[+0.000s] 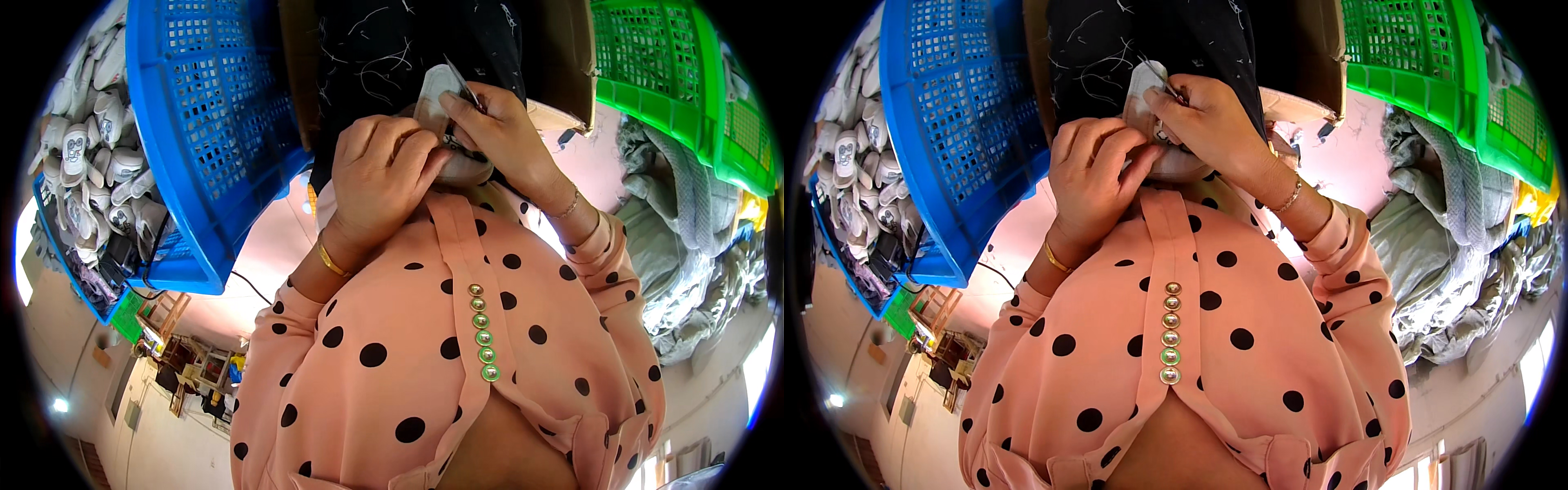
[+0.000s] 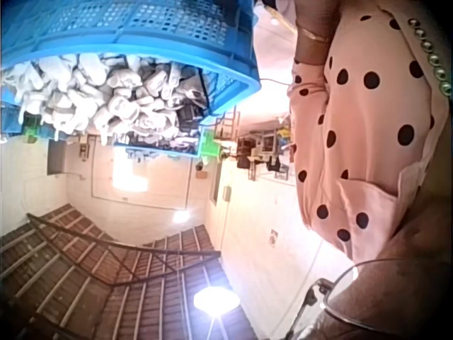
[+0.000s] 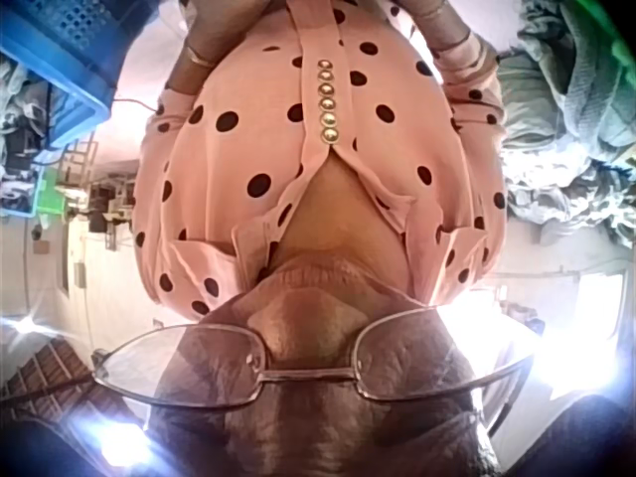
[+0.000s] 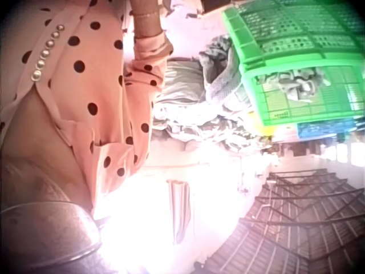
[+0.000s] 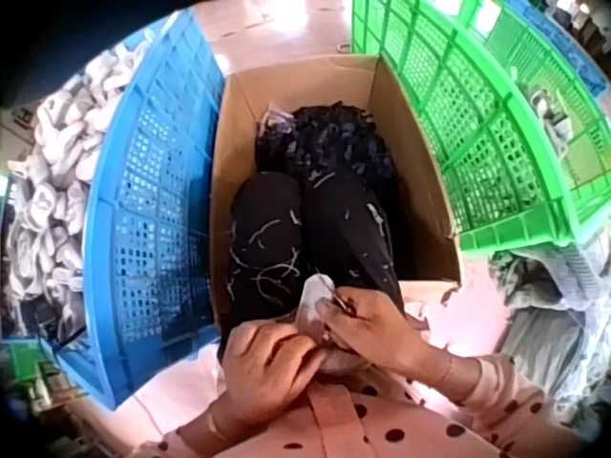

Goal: The person uses a pair of scissors to trim loose threads and excess fabric from the edges of white baby slippers. They handle the slippers one at a time, picking them from a blue crate, trimming them, and placing them into a cardboard box.

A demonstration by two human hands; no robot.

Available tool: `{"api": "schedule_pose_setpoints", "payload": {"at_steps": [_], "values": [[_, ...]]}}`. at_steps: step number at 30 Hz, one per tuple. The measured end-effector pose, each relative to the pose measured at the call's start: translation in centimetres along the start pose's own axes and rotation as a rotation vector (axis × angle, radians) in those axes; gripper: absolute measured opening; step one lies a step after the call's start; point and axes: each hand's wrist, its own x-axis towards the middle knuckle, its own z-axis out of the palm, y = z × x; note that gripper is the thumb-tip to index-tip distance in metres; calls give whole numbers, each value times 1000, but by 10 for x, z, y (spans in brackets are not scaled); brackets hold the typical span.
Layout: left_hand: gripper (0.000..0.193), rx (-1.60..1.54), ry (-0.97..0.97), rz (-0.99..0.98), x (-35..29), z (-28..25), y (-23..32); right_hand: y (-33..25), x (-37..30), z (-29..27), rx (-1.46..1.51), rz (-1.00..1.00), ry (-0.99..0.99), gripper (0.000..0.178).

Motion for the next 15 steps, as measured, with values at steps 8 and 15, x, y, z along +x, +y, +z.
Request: {"api": "schedule_pose_setpoints", "payload": {"at_steps": [8, 15], "values": [[13, -184, -56, -240, 3, 3, 2, 16, 8, 7, 14, 4, 39, 37], [13, 126, 154, -305, 15, -25, -51, 8, 4, -2, 88, 56, -50, 36]]}}
